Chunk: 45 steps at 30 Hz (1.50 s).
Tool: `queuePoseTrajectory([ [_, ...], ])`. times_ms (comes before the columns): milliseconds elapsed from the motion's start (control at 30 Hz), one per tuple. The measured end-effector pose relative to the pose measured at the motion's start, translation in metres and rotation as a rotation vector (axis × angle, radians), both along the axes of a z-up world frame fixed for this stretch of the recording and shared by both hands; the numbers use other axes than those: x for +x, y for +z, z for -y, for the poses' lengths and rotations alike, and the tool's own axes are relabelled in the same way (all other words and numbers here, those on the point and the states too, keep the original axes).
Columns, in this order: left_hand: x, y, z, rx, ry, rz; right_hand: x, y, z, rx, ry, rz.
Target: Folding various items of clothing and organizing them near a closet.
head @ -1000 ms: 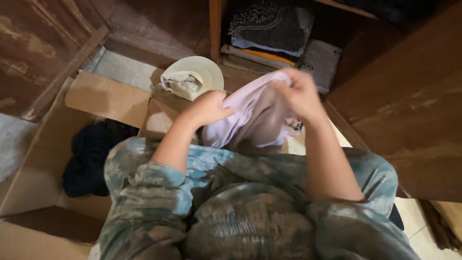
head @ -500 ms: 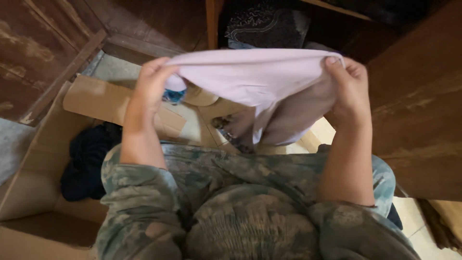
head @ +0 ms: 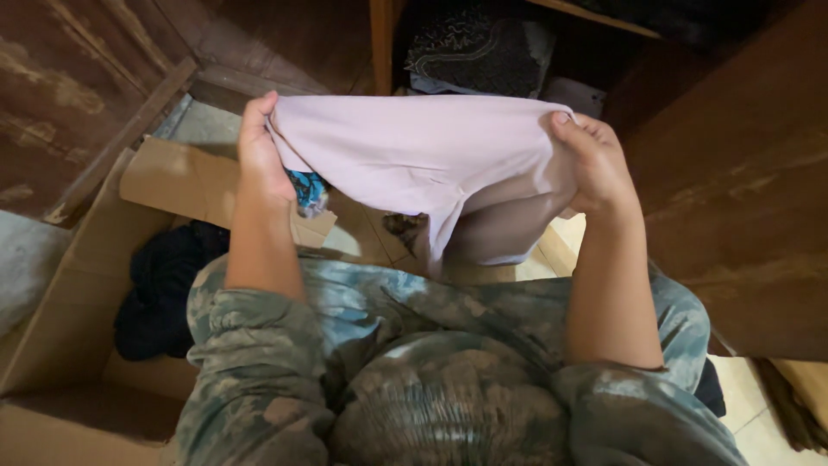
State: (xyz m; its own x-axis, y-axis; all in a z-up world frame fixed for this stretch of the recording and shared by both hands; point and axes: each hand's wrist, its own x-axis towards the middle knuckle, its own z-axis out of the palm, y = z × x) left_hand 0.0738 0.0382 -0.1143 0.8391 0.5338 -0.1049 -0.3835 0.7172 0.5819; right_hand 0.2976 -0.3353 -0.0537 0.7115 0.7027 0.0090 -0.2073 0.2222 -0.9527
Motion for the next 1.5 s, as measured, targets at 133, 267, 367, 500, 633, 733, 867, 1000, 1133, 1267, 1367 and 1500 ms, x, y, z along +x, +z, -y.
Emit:
queuePoseTrajectory([
  [133,0.000,0.009,0.007,0.013,0.055,-0.024,0.005,-0.007,0.000,0.014,-0.023,-0.019],
  [267,0.009,-0.035,-0.001,0.608,0.199,-0.219,-0.015,0.011,-0.008,0.106,-0.073,-0.072],
  [367,0.016,0.005,0.070,0.993,-0.202,-0.505,-0.025,0.013,-0.012,0.213,-0.061,-0.038],
  [500,0.039,-0.069,0.141,1.362,-0.463,-0.298,-0.052,-0.001,-0.023,0.320,-0.021,0.024],
  [633,0.055,-0.116,0.187,1.627,-0.334,-0.211,-0.114,0.022,-0.022,0.476,0.145,0.016],
  [733,0.059,-0.154,0.180,1.488,-0.201,-0.271,-0.132,0.060,-0.015,0.624,0.491,0.063],
  [867,0.070,-0.187,0.162,1.299,-0.036,-0.325,-0.112,0.087,0.009,0.666,0.750,0.187],
  [1000,0.087,-0.201,0.137,1.118,0.086,-0.355,-0.057,0.036,0.047,0.634,0.299,0.267],
  [1133,0.078,-0.157,0.099,1.197,0.187,-0.314,-0.059,0.044,0.038,0.602,-0.092,0.348],
  [1267,0.037,-0.065,0.095,1.474,0.173,-0.182,-0.057,0.048,0.018,0.229,-0.319,0.425],
  [1367,0.032,-0.054,0.125,1.470,0.295,-0.029,-0.049,0.018,-0.005,-0.027,-0.257,0.450],
  [1500,0.027,-0.030,0.177,1.427,0.125,-0.046,-0.069,0.011,-0.030,-0.034,-0.114,0.447],
])
